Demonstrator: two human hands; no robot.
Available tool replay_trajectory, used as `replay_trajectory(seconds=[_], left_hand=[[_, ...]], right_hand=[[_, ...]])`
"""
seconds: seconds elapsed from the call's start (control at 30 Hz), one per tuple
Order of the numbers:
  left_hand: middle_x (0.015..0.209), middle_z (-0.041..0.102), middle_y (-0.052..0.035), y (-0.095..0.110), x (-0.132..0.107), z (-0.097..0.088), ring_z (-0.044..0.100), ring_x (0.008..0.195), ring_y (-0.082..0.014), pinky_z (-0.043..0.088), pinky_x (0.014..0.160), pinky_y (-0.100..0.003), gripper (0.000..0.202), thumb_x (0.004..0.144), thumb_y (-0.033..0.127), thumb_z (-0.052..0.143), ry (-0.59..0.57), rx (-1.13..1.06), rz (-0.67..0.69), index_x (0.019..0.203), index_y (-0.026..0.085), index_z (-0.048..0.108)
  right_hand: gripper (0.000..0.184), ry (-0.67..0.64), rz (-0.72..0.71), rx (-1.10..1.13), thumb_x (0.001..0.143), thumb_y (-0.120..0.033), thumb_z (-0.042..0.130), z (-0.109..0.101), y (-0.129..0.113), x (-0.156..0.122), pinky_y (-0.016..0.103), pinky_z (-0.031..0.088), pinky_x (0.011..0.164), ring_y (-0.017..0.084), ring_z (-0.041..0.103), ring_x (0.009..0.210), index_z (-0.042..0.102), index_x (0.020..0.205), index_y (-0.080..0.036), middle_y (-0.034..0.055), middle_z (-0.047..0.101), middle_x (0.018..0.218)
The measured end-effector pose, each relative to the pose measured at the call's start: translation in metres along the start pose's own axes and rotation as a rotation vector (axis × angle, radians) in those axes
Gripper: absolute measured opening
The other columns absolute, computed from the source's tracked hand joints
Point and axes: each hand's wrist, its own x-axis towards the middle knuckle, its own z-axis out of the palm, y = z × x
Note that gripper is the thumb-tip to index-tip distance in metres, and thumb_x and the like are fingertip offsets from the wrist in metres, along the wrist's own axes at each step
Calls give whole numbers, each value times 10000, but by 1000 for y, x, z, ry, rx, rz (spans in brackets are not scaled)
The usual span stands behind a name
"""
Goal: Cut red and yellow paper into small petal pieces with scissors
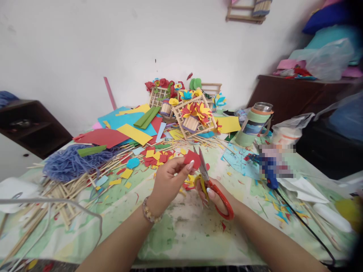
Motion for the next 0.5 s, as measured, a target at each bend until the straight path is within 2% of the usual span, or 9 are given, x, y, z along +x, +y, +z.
replay_trajectory(seconds=[0.13,0.5], left_hand=[[688,785,-56,0,-1,0,756,658,-198,598,638,-283,275,801,453,821,-25,39,14,772,193,737],[655,745,-42,7,2,0,744,627,-192,593,601,-273,381,698,511,879,15,-25,-46,759,177,708]], right_hand=[[565,0,2,-13,978,-773,454,-1,-1,1,282,458,550,152,441,619,504,919,-213,-1,481,744],[568,18,20,4,965,-781,478,-1,-4,0,262,415,499,133,399,563,496,899,-217,-30,448,684]])
